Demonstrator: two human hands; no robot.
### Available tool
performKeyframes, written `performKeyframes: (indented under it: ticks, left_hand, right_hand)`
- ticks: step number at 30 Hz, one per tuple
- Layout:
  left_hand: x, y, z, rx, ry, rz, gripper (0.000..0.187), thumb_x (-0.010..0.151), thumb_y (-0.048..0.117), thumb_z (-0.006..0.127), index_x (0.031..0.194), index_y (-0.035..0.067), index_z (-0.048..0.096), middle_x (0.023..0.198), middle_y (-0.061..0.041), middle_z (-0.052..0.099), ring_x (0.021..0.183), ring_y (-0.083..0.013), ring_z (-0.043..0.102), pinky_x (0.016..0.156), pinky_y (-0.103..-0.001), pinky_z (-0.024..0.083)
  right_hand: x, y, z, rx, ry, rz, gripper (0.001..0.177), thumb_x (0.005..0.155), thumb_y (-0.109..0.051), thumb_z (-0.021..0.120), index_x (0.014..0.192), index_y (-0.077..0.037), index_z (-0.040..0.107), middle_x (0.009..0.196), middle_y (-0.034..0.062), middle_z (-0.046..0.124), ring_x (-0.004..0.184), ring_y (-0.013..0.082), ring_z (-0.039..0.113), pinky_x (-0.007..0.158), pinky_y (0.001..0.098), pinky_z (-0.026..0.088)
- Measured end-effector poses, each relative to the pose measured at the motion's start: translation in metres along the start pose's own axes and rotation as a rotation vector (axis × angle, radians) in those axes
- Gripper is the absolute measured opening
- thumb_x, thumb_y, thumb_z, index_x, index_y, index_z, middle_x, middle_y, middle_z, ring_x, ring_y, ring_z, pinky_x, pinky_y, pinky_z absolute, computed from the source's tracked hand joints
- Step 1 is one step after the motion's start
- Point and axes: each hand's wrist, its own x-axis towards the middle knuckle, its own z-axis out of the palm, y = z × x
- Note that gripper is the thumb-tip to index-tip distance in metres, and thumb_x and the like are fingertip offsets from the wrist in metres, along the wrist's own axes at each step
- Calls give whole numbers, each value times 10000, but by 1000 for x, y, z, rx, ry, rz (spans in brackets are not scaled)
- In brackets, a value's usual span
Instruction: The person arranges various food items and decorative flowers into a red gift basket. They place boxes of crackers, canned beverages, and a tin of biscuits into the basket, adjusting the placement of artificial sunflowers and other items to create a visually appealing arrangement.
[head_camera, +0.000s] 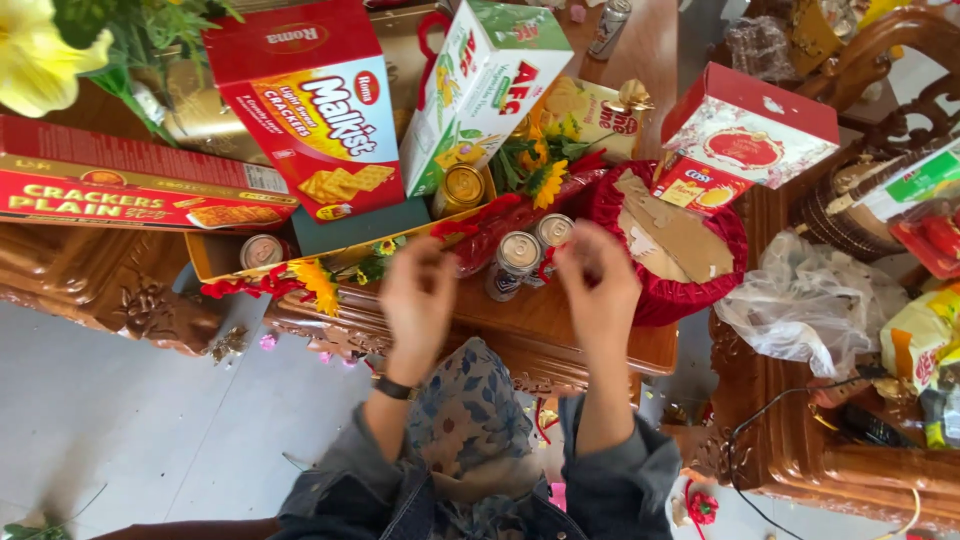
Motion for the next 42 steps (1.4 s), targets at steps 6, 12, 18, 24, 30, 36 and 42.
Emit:
performKeyframes:
  ticks: [6, 12, 18, 24, 30, 36, 42]
  left_hand:
    - [77, -12, -76, 35, 334, 271, 584, 787, -2, 678, 1230, 86, 308, 1144, -105, 349, 1095, -270, 370, 909, -386, 334]
    - [95, -35, -69, 84, 154, 106, 749, 778, 140, 692, 1282, 55, 144, 1323, -189, 246, 1243, -322, 265, 973, -421, 326]
    - [81, -60, -51, 189, 93, 98, 687, 797, 191, 633, 1277, 71, 157, 1294, -173, 271, 1212, -329, 287, 901, -442, 399]
    - [86, -73, -45, 321, 127, 17, 708, 777, 306, 637, 1260, 61, 181, 1269, -165, 331, 1167, -320, 361, 688, -431, 483]
    - [86, -80, -41, 447, 163, 11, 736, 754, 340, 656, 1245, 48, 193, 1227, -166, 386, 1120, -311, 419, 660, -407, 493]
    - [85, -88, -38, 500, 183, 40, 753, 770, 358, 649, 1257, 25, 181, 1238, -183, 380, 1128, -324, 416, 713, -394, 490]
    - [86, -86, -38, 506, 171, -18, 743, 771, 354, 636, 1257, 40, 171, 1233, -183, 383, 1111, -325, 429, 673, -398, 500]
  right_hand:
    - [67, -11, 36, 353, -49, -100, 590, 764, -297, 686, 1185, -23, 377, 1068, 226, 485, 974, 362, 519, 832, 435, 424]
    - [99, -15, 106, 298, 116, -187, 1050, 645, -509, 740, 1348, -267, -1, 1444, 67, -29, 1342, 355, -55, 1031, 607, 10]
    - [109, -29, 127, 397, 166, -125, 1068, 633, -539, 714, 1334, -297, -55, 1447, 79, -59, 1348, 336, -52, 991, 621, 105]
    - [114, -38, 123, 418, 187, -105, 945, 655, -270, 785, 1317, -274, 112, 1390, 148, 166, 1269, 298, 164, 968, 517, 226]
    - [116, -39, 123, 446, 220, -120, 932, 620, -218, 791, 1304, -288, 162, 1348, 142, 249, 1232, 304, 232, 951, 500, 267]
    - [119, -37, 123, 476, 206, -104, 915, 634, -197, 774, 1302, -316, 161, 1378, 153, 183, 1251, 298, 195, 949, 502, 255]
    - [114, -44, 122, 421, 225, -248, 887, 668, -214, 767, 1316, -304, 167, 1362, 88, 269, 1201, 275, 281, 962, 455, 290]
